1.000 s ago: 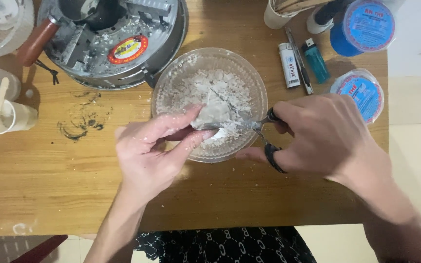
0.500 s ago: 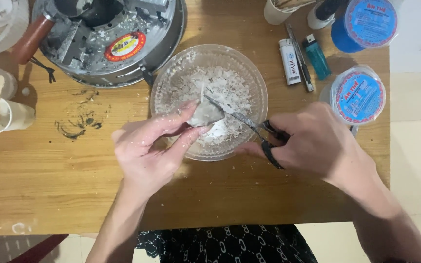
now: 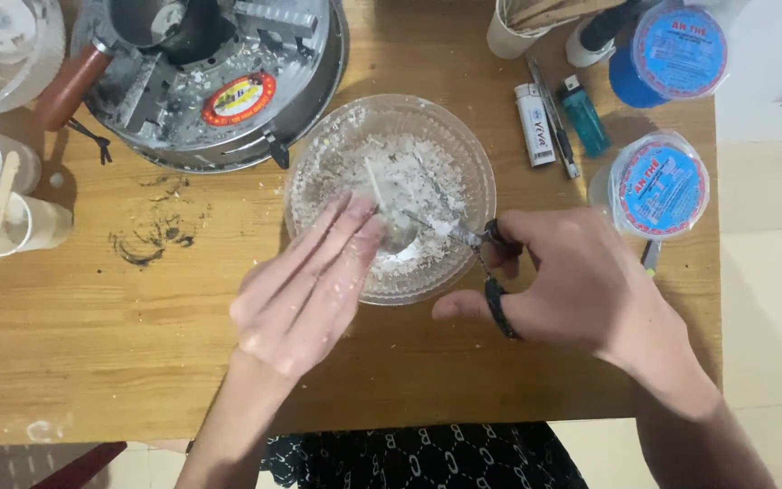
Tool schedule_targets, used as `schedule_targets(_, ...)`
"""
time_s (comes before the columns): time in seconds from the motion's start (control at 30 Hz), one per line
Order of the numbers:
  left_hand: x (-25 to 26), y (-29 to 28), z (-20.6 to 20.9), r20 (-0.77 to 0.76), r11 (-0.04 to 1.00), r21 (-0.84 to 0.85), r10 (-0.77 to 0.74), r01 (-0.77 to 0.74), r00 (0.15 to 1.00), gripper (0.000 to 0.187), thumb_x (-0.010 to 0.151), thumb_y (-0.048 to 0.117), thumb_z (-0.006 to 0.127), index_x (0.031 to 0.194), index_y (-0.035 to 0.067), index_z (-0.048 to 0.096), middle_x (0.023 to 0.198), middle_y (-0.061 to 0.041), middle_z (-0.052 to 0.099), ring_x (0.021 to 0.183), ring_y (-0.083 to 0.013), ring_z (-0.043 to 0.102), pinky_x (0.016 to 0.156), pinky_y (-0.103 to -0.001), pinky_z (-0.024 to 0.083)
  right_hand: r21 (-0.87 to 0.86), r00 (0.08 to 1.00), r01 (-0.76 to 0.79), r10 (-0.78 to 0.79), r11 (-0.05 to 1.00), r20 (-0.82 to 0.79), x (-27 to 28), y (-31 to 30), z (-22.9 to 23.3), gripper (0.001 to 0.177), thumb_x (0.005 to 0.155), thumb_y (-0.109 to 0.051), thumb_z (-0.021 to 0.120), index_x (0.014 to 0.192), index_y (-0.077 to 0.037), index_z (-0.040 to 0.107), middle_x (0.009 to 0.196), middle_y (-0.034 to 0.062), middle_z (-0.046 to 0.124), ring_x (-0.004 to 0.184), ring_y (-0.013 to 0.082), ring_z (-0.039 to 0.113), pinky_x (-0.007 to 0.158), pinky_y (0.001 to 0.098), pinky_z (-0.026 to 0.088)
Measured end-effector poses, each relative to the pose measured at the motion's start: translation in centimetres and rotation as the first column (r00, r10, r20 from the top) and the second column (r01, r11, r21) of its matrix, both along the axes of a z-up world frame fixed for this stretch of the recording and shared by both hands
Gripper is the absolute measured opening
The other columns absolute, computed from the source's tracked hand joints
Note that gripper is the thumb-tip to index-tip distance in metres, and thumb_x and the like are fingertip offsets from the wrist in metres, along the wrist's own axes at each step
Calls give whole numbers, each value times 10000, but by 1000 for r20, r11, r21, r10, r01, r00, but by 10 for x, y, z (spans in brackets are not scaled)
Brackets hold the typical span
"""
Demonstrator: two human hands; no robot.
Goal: Cutting a piece of wax with scissors, lighting a small gas burner, and melting the wax in a metal pot.
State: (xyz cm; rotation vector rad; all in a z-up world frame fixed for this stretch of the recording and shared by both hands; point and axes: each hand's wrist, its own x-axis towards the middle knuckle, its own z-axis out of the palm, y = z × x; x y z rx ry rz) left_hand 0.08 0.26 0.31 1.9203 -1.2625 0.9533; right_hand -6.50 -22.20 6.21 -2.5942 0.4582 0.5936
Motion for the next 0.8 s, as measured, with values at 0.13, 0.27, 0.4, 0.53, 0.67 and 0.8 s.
schedule_targets(0.13,3,-3,21,113,1000,29,-9,6,994,179,919,-112,809,1066,-103,707,1046,-251,756,956,-351,810,843,-335,700,12,998,-9,10,1000,-60,-1,0,-1,676,536,-722,958,695,-163,613,580,-48,651,580,155,531,600,307,419)
schedule_targets(0.27,2,-4,24,137,998,57,14,-22,990,130,943,-67,805,1048,-78,728,1070,-257,741,944,-336,821,782,-301,691,19,991,-130,130,991,16,-6,-5,-7,745,529,-796,930,622,-173,532,473,-37,519,522,166,427,539,316,372)
schedule_targets(0.4,3,-7,19,175,1000,15,-10,8,985,177,907,-151,794,1050,-140,691,1037,-304,732,946,-333,813,836,-325,708,18,938,-247,235,969,257,-15,-10,-17,746,603,-782,875,533,-161,468,383,-42,456,388,182,443,459,324,372)
schedule_targets(0.53,2,-10,13,207,999,-26,39,-35,977,205,820,-157,916,894,-120,728,960,-264,752,857,-288,823,747,-273,700,53,892,-291,251,955,376,-20,-12,-25,715,658,-704,865,504,-151,439,368,-19,427,366,194,389,425,331,333)
schedule_targets(0.67,3,-8,8,229,999,8,36,-39,973,169,862,-163,861,973,-104,748,1002,-259,753,883,-293,827,749,-273,698,106,896,-277,217,955,387,-25,-13,-33,748,703,-633,887,503,-110,390,420,8,303,470,184,254,428,338,261)
schedule_targets(0.8,8,-10,10,260,998,-9,56,-55,964,157,868,-129,873,967,-88,758,984,-250,759,864,-281,827,715,-261,685,169,859,-325,215,930,464,-27,-13,-40,735,756,-575,846,518,-91,346,470,16,244,518,187,206,442,342,237)
